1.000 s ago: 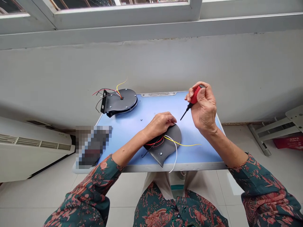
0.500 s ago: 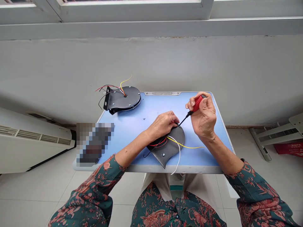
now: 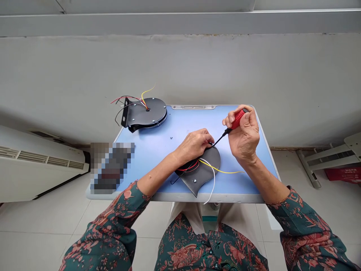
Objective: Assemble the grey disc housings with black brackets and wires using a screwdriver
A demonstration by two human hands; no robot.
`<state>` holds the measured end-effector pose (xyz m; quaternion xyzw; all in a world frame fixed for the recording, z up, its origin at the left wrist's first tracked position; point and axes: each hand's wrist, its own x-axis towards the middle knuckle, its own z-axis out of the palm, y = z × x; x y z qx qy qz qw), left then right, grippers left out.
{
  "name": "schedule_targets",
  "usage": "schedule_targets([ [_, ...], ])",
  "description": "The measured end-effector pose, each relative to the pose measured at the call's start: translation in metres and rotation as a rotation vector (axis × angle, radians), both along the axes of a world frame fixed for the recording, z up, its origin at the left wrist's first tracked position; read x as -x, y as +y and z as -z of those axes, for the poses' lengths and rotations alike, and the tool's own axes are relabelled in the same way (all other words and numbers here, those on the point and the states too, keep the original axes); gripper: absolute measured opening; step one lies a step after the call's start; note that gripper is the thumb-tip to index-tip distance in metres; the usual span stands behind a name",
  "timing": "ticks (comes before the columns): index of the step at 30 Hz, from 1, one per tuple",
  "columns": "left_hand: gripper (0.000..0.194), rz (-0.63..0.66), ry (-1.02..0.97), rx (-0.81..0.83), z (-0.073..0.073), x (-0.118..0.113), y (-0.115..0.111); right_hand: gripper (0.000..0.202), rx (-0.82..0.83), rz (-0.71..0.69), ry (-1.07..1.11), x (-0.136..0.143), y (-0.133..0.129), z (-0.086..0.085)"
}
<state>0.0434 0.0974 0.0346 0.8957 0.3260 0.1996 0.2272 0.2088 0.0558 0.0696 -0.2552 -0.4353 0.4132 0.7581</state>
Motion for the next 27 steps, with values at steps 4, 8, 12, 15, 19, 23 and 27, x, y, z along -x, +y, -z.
schedule_targets([
  [4, 0.023, 0.014, -0.004, -0.021, 0.0006, 0.0007, -0.0001, 0.029, 0.005, 0.016, -0.021, 0.0008, -0.0003, -0.0004],
  [8, 0.026, 0.027, -0.006, -0.053, 0.0024, 0.0006, 0.0006, 0.028, -0.005, 0.026, -0.041, 0.0021, 0.0003, -0.0013],
  [12, 0.024, 0.029, -0.007, -0.06, 0.0032, 0.0004, 0.0009, 0.033, 0.024, 0.062, -0.081, 0.0036, 0.0002, -0.0021],
  [15, 0.024, 0.02, -0.014, -0.056, 0.0024, 0.0003, 0.0003, 0.033, 0.01, 0.064, -0.089, 0.0044, -0.0002, -0.0022],
  [19, 0.026, 0.009, -0.021, -0.056, 0.0012, 0.0001, -0.0007, 0.031, -0.016, 0.06, -0.08, 0.005, 0.0001, -0.0017],
  [23, 0.026, -0.003, -0.026, -0.064, 0.0015, -0.0004, -0.0012, 0.03, -0.036, 0.053, -0.077, 0.0055, 0.0001, -0.0015],
  [27, 0.027, -0.007, -0.041, -0.065, 0.0014, -0.0004, -0.002, 0.033, -0.009, 0.089, -0.114, 0.007, -0.0022, -0.0022],
])
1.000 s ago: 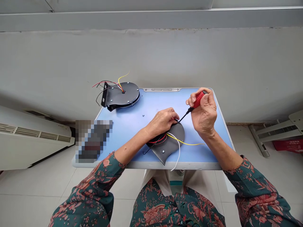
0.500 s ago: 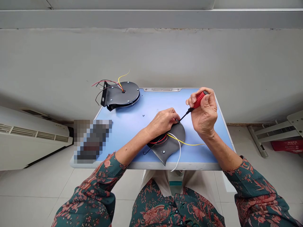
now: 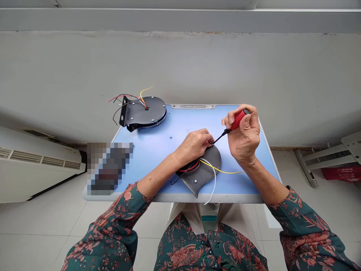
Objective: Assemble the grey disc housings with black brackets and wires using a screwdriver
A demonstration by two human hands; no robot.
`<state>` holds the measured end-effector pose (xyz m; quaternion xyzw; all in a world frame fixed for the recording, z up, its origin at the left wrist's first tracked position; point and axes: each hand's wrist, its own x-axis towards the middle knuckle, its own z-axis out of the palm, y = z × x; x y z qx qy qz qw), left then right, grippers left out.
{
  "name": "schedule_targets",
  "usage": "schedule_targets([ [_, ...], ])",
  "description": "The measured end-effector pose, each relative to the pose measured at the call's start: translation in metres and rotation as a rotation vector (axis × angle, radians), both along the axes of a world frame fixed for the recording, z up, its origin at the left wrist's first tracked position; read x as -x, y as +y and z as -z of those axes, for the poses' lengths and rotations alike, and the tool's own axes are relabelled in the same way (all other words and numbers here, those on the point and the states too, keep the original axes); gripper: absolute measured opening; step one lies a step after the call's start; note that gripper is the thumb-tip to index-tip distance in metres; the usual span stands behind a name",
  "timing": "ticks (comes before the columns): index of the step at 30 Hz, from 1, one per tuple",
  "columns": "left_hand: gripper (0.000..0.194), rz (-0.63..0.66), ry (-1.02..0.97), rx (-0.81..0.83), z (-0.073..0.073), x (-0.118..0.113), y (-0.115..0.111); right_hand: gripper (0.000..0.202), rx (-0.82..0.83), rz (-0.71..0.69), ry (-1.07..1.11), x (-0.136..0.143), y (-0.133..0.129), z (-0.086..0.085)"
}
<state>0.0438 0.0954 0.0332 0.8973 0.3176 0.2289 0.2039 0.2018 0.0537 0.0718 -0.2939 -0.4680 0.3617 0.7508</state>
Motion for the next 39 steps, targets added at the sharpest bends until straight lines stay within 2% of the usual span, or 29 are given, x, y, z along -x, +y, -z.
schedule_targets([
  [14, 0.024, 0.01, -0.031, 0.035, -0.001, 0.0, -0.001, 0.033, -0.027, 0.017, -0.041, 0.002, -0.002, 0.001],
  [24, 0.021, 0.004, -0.057, 0.082, -0.001, 0.001, -0.001, 0.035, -0.04, -0.028, -0.087, 0.003, -0.006, 0.006],
  [33, 0.028, 0.006, -0.076, 0.074, -0.004, 0.003, 0.0, 0.036, -0.041, -0.049, -0.091, 0.003, -0.001, 0.006],
  [39, 0.014, 0.024, -0.116, 0.122, -0.01, -0.001, 0.003, 0.028, 0.007, -0.091, -0.148, 0.012, 0.006, 0.001],
])
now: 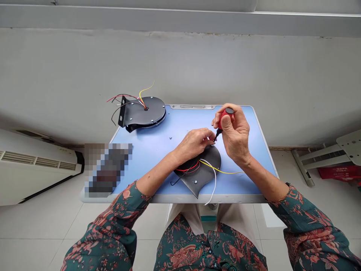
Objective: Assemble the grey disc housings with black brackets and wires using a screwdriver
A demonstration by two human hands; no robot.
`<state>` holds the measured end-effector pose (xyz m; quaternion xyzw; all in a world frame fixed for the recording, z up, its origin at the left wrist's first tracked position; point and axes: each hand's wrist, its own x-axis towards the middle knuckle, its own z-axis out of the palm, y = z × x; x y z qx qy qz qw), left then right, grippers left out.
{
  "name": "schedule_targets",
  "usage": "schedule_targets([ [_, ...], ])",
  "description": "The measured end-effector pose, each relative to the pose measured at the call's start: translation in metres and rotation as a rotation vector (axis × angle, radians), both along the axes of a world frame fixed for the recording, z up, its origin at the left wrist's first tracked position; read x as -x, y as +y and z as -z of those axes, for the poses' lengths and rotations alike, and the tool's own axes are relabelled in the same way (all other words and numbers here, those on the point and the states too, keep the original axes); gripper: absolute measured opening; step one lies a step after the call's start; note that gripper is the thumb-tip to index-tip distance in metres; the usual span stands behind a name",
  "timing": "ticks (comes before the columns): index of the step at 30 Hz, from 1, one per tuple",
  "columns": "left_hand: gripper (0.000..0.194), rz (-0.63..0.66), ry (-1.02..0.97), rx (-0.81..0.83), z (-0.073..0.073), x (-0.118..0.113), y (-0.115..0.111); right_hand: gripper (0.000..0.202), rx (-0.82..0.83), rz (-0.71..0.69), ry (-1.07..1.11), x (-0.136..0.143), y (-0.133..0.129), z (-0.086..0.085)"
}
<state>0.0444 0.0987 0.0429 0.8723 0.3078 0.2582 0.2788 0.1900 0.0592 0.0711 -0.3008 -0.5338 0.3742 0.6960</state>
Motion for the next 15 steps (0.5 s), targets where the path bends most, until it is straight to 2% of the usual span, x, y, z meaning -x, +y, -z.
schedule_targets([
  [3, 0.008, -0.029, 0.016, 0.032, -0.005, -0.005, 0.001, 0.024, 0.036, 0.025, -0.063, 0.007, -0.002, -0.004],
  [7, 0.015, -0.091, 0.057, 0.02, -0.011, -0.011, 0.002, 0.018, 0.04, 0.118, -0.184, 0.003, -0.006, -0.015],
  [9, 0.014, -0.084, 0.043, 0.034, -0.011, -0.012, 0.002, 0.017, 0.02, 0.111, -0.313, -0.006, -0.008, -0.024],
  [12, 0.013, -0.073, -0.008, 0.069, -0.009, -0.011, 0.001, 0.025, -0.019, 0.05, -0.564, -0.022, -0.009, -0.037],
  [15, 0.016, -0.064, -0.072, 0.075, -0.004, -0.009, -0.001, 0.02, -0.08, 0.152, -0.743, -0.027, -0.01, -0.044],
])
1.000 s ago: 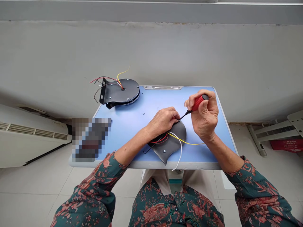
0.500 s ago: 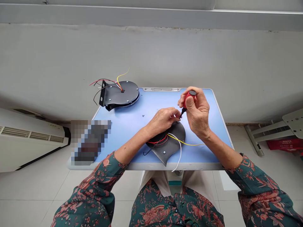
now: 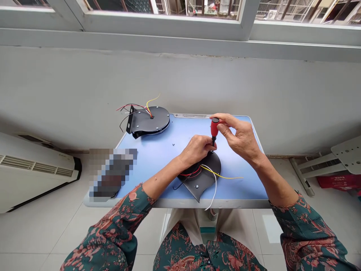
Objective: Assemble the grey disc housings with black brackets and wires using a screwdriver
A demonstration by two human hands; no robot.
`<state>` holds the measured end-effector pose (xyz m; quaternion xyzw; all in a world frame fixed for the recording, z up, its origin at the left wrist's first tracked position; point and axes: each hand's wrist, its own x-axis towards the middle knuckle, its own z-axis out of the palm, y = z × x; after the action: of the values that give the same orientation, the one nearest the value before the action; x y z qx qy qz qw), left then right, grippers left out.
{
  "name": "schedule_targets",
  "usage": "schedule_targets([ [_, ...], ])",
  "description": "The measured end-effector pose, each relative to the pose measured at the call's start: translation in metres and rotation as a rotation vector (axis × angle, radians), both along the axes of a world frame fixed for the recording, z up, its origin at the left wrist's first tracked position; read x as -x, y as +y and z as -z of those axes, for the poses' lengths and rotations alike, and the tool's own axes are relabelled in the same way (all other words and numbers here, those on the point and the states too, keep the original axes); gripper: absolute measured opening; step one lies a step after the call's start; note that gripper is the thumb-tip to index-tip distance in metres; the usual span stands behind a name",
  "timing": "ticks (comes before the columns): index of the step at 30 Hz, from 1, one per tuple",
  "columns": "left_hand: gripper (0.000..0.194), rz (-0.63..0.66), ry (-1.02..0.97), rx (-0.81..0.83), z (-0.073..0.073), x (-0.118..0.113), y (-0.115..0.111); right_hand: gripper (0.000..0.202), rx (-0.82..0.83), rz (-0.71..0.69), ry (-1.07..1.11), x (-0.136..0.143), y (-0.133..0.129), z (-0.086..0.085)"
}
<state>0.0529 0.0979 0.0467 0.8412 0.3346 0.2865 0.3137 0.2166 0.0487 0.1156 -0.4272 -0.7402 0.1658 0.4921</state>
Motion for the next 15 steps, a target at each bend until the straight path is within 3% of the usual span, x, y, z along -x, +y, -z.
schedule_targets([
  [4, 0.015, 0.009, -0.045, -0.028, 0.006, 0.0, 0.0, 0.002, -0.137, 0.267, -0.163, 0.008, 0.002, 0.001],
  [7, 0.016, 0.013, -0.065, -0.03, 0.009, -0.002, 0.002, 0.003, -0.143, 0.423, -0.266, 0.012, 0.005, 0.001],
  [15, 0.023, 0.054, -0.075, -0.011, 0.01, -0.005, 0.005, 0.021, 0.121, 0.077, -0.264, -0.007, -0.001, -0.023],
])
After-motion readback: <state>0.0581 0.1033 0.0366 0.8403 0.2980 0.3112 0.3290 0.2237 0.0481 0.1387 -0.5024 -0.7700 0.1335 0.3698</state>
